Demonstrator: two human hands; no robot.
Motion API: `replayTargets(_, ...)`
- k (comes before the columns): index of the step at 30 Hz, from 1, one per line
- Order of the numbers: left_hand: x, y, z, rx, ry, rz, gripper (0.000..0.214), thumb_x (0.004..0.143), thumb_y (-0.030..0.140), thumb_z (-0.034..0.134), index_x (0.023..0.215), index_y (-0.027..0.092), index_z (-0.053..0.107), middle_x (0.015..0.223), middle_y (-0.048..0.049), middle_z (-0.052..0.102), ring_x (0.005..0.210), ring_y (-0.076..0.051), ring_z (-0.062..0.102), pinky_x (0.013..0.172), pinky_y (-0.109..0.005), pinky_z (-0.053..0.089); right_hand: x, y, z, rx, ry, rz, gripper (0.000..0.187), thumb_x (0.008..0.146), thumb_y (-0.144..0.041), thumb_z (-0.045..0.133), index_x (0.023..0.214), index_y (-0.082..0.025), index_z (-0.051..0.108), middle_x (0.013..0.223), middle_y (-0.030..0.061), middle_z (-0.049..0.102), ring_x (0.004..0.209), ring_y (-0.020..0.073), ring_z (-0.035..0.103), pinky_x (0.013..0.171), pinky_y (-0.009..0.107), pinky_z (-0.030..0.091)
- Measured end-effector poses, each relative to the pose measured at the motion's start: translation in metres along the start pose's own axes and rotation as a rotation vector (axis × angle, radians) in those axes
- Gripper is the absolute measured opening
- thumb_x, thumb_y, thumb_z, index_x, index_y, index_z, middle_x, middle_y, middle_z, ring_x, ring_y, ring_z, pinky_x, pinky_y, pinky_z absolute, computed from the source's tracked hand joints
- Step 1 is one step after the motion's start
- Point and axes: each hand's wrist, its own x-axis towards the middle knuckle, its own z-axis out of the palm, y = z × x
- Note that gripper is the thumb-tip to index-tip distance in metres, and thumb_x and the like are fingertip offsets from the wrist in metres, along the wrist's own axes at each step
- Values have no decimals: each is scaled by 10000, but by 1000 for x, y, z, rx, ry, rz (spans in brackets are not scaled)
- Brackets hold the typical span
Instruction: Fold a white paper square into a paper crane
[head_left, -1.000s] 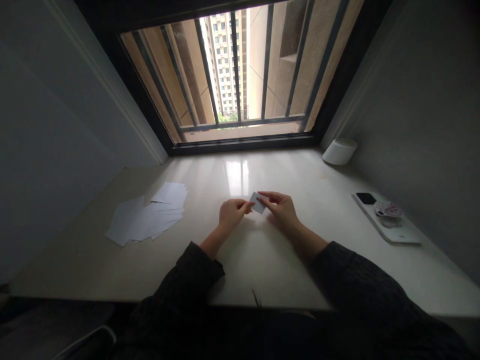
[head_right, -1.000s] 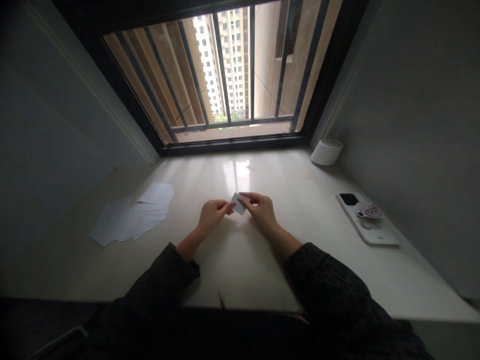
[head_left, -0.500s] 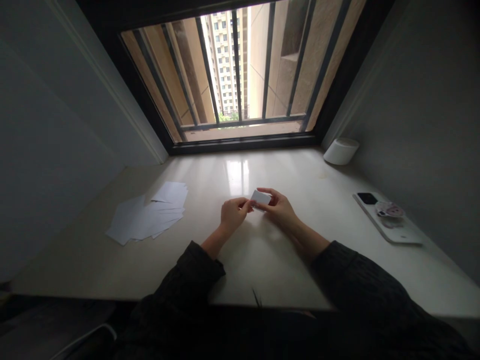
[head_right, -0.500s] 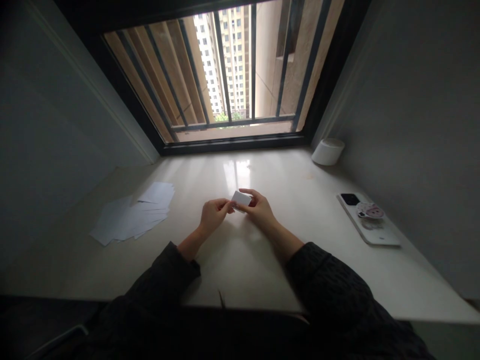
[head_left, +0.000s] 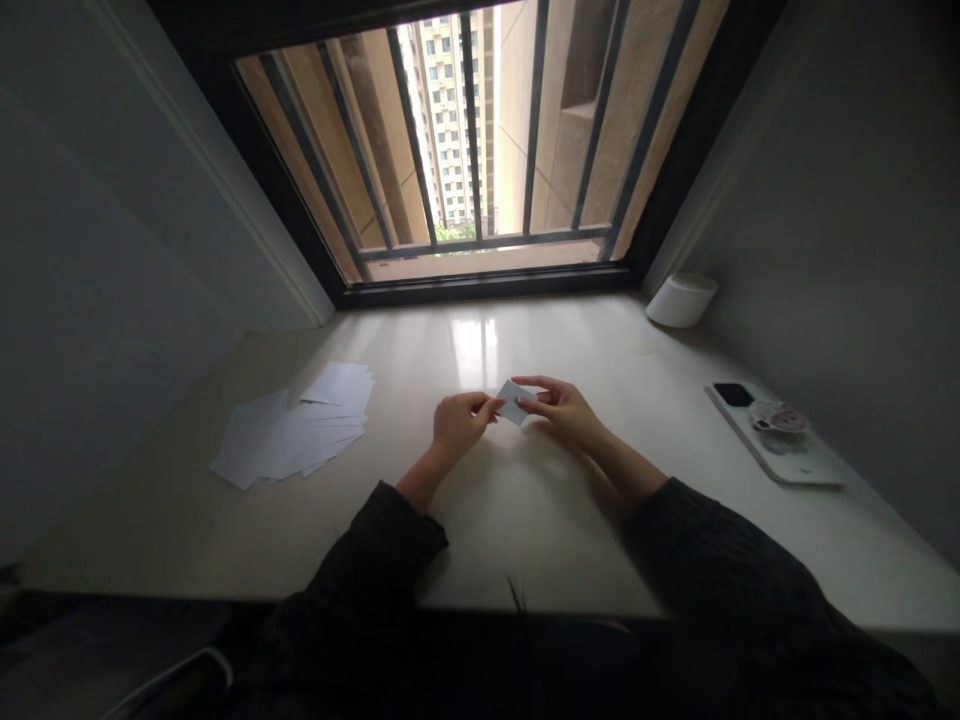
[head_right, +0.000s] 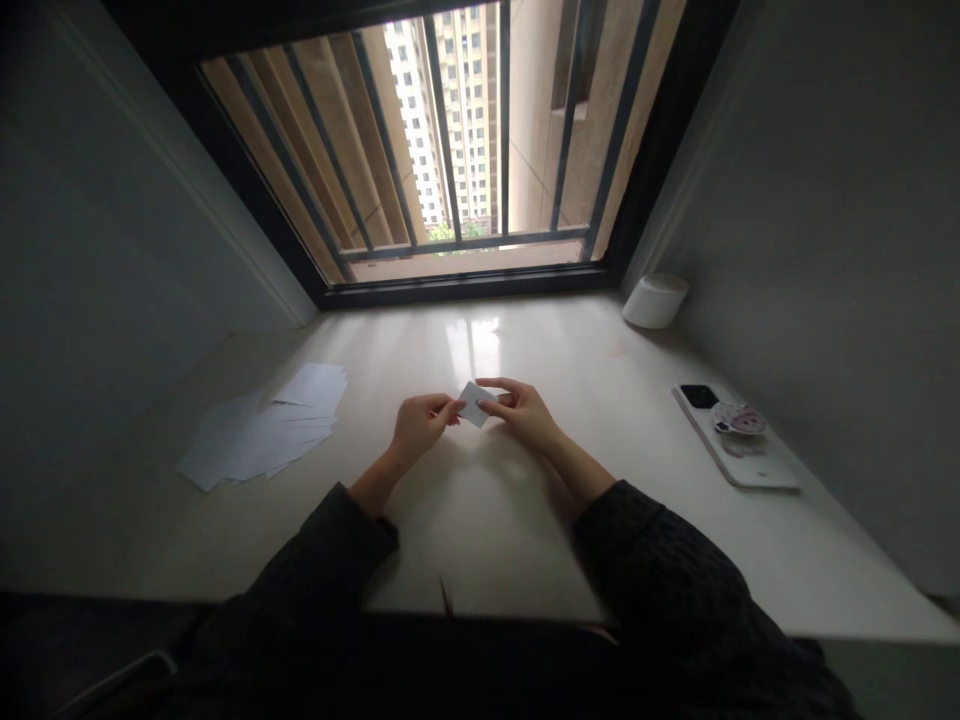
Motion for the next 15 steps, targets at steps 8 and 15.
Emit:
replayTargets(8, 0, 1, -1, 3, 0, -14, 394, 846, 502, 503, 689, 206, 711, 653, -9, 705, 600, -124, 609, 577, -210, 397, 2, -2, -9, 68, -82, 43, 618, 654, -377, 761, 1222, -192, 601, 801, 35, 736, 713, 187, 650, 725, 341, 476)
replayTargets(15, -1, 1, -2, -29, 15, -22, 396, 843, 505, 502, 679, 209, 708, 647, -10, 703, 598, -133, 616, 559, -219, 393, 1, -7, -5, 70, -71, 44, 571, 653, -417, 749, 1170, -203, 639, 921, 42, 733, 774, 187, 655, 774, 356, 495)
